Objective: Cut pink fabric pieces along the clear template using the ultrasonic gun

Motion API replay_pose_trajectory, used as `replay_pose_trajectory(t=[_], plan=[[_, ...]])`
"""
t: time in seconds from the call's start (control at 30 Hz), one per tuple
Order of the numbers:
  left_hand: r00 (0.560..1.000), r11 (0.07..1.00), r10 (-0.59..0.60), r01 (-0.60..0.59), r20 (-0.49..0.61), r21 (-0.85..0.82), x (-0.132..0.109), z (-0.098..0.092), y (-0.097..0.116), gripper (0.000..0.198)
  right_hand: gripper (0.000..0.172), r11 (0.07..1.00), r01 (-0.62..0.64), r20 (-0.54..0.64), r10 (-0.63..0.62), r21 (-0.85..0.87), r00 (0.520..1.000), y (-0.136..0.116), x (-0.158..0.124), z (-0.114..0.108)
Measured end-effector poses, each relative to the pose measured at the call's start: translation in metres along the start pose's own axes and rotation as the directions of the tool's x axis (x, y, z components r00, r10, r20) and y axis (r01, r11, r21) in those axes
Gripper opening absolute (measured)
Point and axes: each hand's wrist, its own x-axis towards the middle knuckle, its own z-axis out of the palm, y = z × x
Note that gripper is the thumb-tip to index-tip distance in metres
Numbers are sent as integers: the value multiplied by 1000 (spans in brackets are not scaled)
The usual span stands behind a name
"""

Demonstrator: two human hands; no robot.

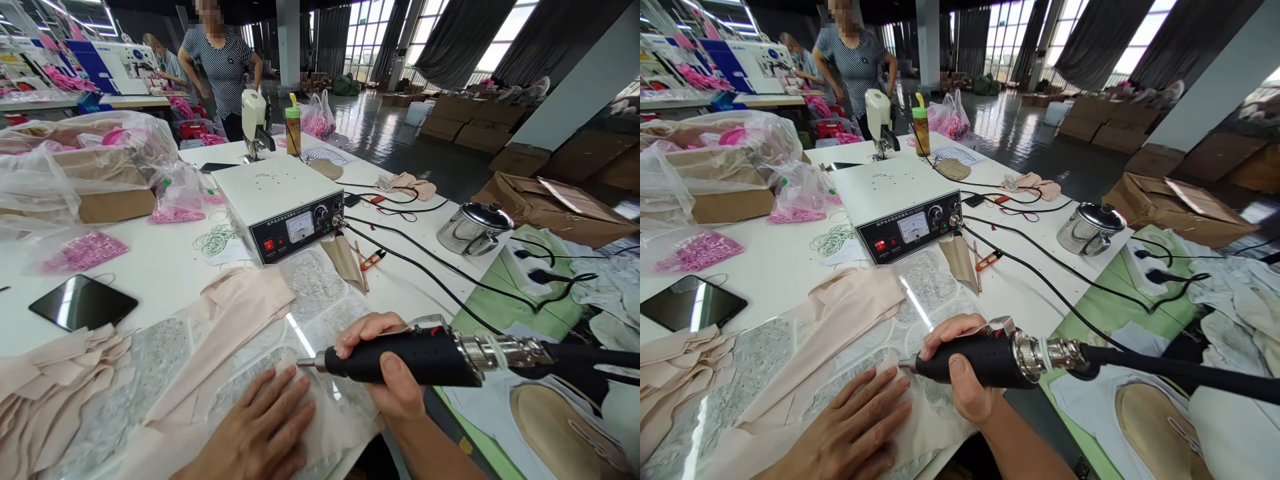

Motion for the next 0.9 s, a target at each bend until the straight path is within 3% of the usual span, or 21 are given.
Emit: replay_pose_trajectory(t=[0.53, 0.9], plan=[[997, 1000, 0, 2, 72, -28, -4, -2, 2, 50, 20, 999, 3, -44, -1, 53, 999, 1, 0, 1], [997, 997, 72, -71, 31, -28, -3, 0, -5, 51, 23, 998, -52, 13, 51, 47, 999, -18, -6, -8]])
